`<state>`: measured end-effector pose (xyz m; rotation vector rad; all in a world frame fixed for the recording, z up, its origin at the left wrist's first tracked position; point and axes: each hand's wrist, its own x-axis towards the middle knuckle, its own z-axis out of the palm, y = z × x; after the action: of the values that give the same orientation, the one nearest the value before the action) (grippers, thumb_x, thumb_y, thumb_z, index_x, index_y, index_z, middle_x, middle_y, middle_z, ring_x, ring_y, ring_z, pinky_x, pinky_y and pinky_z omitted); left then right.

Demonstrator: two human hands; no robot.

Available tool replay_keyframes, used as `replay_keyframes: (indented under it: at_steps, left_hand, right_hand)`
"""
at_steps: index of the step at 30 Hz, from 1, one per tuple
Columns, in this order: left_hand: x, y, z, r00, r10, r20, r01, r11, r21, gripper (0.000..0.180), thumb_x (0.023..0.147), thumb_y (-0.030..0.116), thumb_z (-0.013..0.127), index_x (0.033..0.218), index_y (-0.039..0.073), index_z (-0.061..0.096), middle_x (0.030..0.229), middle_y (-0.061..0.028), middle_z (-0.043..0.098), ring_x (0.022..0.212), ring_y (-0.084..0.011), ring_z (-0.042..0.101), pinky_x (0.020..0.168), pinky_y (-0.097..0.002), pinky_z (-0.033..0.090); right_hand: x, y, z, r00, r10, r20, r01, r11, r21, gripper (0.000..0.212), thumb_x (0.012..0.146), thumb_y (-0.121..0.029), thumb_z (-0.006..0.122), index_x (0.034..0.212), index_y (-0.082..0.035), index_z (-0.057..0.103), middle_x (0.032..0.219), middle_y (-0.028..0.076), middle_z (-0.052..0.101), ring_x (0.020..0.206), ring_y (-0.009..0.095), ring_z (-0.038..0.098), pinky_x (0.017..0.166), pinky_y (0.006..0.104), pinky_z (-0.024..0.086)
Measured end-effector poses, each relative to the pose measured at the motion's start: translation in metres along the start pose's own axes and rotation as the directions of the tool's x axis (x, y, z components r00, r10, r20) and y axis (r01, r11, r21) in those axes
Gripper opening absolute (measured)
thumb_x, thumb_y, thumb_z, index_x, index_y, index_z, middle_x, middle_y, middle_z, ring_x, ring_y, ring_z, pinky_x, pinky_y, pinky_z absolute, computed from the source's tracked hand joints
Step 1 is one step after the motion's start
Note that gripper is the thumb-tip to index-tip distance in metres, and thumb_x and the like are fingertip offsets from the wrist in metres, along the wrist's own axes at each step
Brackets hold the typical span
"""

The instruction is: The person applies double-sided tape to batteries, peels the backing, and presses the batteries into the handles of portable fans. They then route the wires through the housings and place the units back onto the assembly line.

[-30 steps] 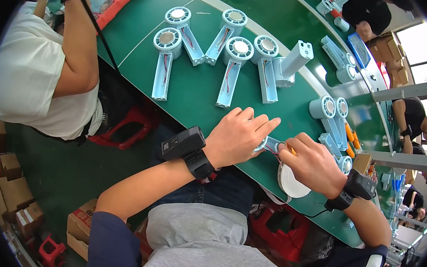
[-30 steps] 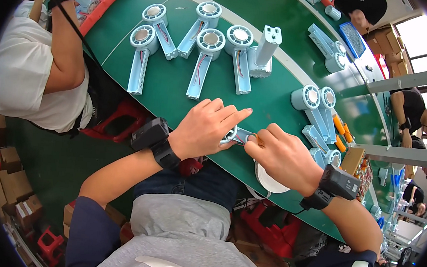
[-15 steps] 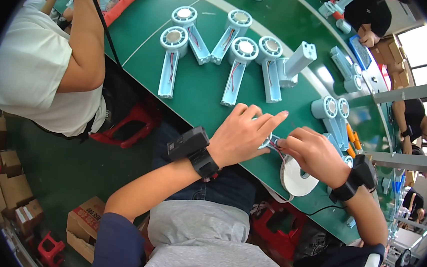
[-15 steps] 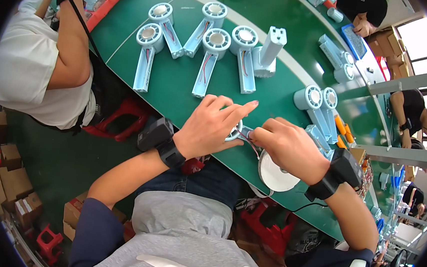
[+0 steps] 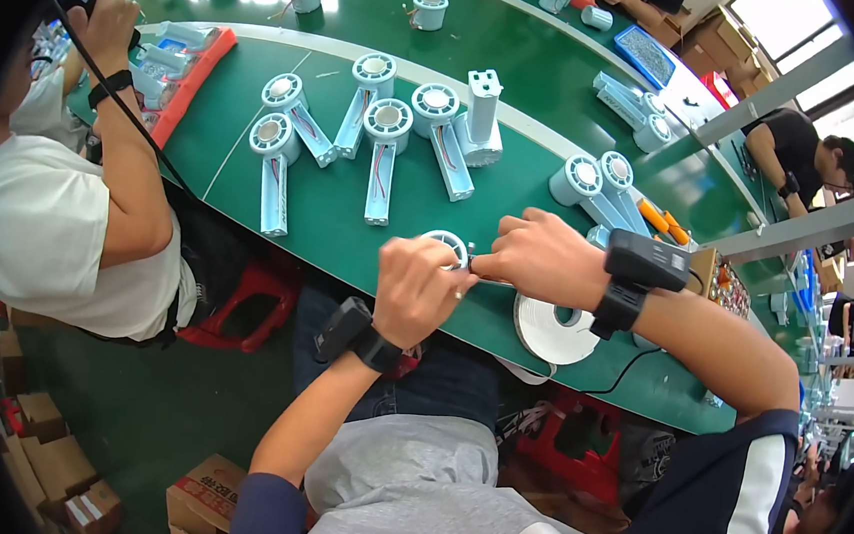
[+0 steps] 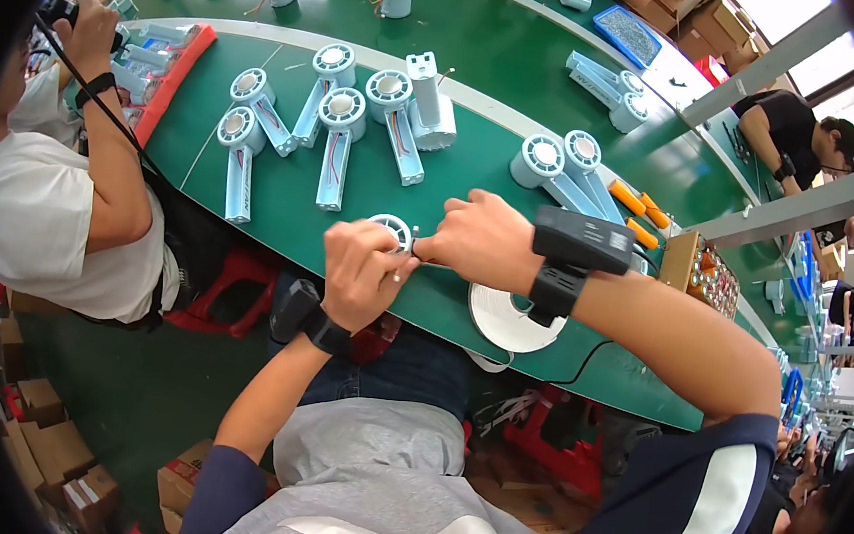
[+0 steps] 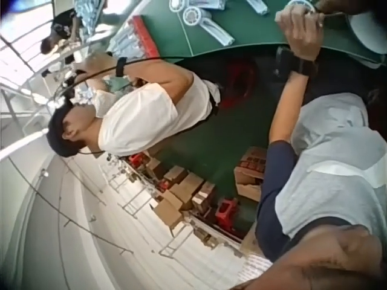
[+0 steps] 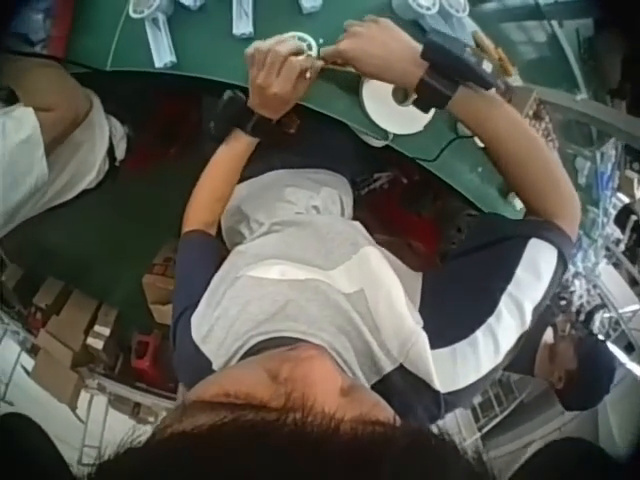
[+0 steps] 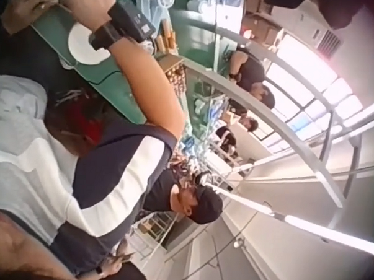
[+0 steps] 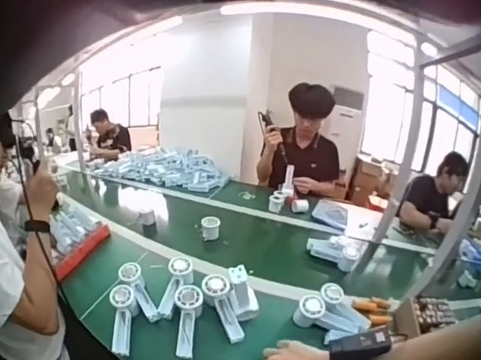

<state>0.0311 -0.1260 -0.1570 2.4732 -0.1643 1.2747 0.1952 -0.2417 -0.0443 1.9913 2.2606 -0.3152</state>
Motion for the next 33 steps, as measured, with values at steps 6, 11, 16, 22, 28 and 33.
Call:
replay_keyframes:
  at_steps: [6, 11, 16, 22, 28, 33]
  left_hand:
    - [0.000, 0.002, -0.004, 0.937, -0.347, -0.036, 0.334, 0.923, -0.190, 0.027, 0.080, 0.013, 0.080, 0.102, 0.007, 0.064, 0.122, -0.0127, 0.061, 0.113, -0.0344, 0.056, 0.096, -0.0475, 0.043]
    - [0.009, -0.003, -0.019, 0.868, -0.477, 0.139, 0.489, 0.770, -0.409, 0.046, 0.076, 0.014, 0.083, 0.115, 0.004, 0.061, 0.131, -0.0169, 0.057, 0.120, -0.0383, 0.051, 0.101, -0.0475, 0.043]
    - [0.041, -0.024, -0.038, 0.721, -0.337, 0.606, 0.549, 0.811, -0.203, 0.064, 0.072, 0.016, 0.087, 0.129, 0.003, 0.060, 0.128, -0.0157, 0.059, 0.117, -0.0367, 0.054, 0.099, -0.0459, 0.045]
    - [0.045, -0.030, -0.036, 0.680, -0.278, 0.679, 0.522, 0.833, -0.182, 0.066, 0.070, 0.018, 0.088, 0.129, 0.007, 0.062, 0.123, -0.0132, 0.062, 0.113, -0.0341, 0.057, 0.095, -0.0475, 0.046]
    - [0.050, -0.008, -0.034, 0.906, -0.023, 0.422, 0.063, 0.995, -0.081, 0.057, 0.072, 0.019, 0.086, 0.125, 0.011, 0.066, 0.125, -0.0103, 0.063, 0.108, -0.0299, 0.061, 0.092, -0.0466, 0.047]
    - [0.039, -0.024, -0.025, 0.897, -0.016, 0.441, 0.107, 0.978, -0.182, 0.054, 0.073, 0.023, 0.085, 0.124, 0.012, 0.067, 0.123, -0.0071, 0.066, 0.110, -0.0285, 0.061, 0.092, -0.0433, 0.046]
  right_hand:
    - [0.002, -0.001, -0.001, 0.995, 0.096, -0.009, -0.093, 0.982, 0.163, 0.015, 0.085, -0.019, 0.074, 0.097, -0.014, 0.066, 0.078, 0.005, 0.065, 0.087, 0.028, 0.067, 0.073, 0.0369, 0.052]
    - [-0.013, -0.018, 0.046, 0.805, 0.557, -0.203, -0.187, 0.563, 0.805, 0.026, 0.087, -0.027, 0.078, 0.107, -0.013, 0.070, 0.088, 0.008, 0.067, 0.087, 0.024, 0.066, 0.076, 0.0351, 0.051]
    - [-0.011, -0.007, 0.073, 0.849, 0.504, 0.157, -0.344, 0.302, 0.889, 0.029, 0.090, -0.032, 0.076, 0.109, -0.011, 0.072, 0.093, 0.008, 0.071, 0.082, 0.021, 0.064, 0.076, 0.0354, 0.051]
    - [-0.009, -0.002, 0.076, 0.875, 0.464, 0.139, -0.310, 0.316, 0.897, 0.033, 0.096, -0.038, 0.066, 0.114, -0.012, 0.073, 0.099, 0.007, 0.075, 0.088, 0.023, 0.069, 0.080, 0.0364, 0.052]
    - [-0.009, -0.007, 0.071, 0.871, 0.456, 0.183, -0.359, 0.336, 0.871, 0.029, 0.096, -0.036, 0.062, 0.110, -0.015, 0.076, 0.099, 0.011, 0.075, 0.093, 0.030, 0.070, 0.083, 0.0401, 0.053]
    - [-0.008, -0.015, 0.070, 0.825, 0.557, 0.092, -0.377, 0.422, 0.825, 0.031, 0.094, -0.040, 0.059, 0.108, -0.017, 0.076, 0.094, 0.012, 0.075, 0.092, 0.036, 0.070, 0.086, 0.0434, 0.054]
